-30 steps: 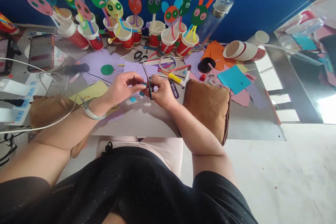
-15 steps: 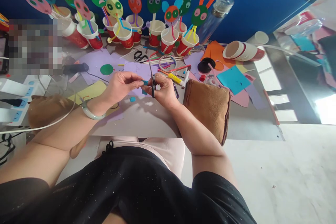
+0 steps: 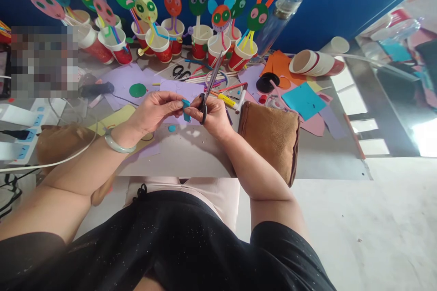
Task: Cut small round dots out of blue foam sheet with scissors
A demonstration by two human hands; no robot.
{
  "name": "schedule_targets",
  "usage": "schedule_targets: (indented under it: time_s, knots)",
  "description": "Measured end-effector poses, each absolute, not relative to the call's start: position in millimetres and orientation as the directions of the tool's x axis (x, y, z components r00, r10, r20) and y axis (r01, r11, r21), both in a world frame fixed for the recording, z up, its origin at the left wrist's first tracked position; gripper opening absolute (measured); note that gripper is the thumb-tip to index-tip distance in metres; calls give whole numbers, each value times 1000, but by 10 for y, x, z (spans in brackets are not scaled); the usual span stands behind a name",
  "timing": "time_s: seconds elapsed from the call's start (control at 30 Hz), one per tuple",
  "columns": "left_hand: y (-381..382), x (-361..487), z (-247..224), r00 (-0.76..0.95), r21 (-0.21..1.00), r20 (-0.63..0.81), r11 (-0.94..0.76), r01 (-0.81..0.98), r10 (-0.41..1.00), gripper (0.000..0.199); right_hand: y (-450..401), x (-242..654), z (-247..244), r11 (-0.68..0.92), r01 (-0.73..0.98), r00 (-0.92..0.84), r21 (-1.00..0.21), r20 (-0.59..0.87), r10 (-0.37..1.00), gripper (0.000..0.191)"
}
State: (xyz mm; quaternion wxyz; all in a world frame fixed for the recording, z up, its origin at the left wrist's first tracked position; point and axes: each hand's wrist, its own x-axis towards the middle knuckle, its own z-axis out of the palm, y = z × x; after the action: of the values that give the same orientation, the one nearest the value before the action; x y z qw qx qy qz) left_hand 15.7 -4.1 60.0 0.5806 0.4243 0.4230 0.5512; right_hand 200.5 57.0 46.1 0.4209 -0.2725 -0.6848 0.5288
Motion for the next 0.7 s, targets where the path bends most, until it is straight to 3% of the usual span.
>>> schedule_targets:
  time_s: [0.3, 0.7]
  knots:
    - [-67, 198, 625, -103, 980, -64, 43, -195, 993, 47, 524, 2005, 471, 423, 66, -414, -904, 361, 836, 48]
    - [-110, 220, 654, -167, 996, 95, -94, 14, 981, 42, 526, 2003, 441, 552, 198, -374, -810, 458, 806, 48]
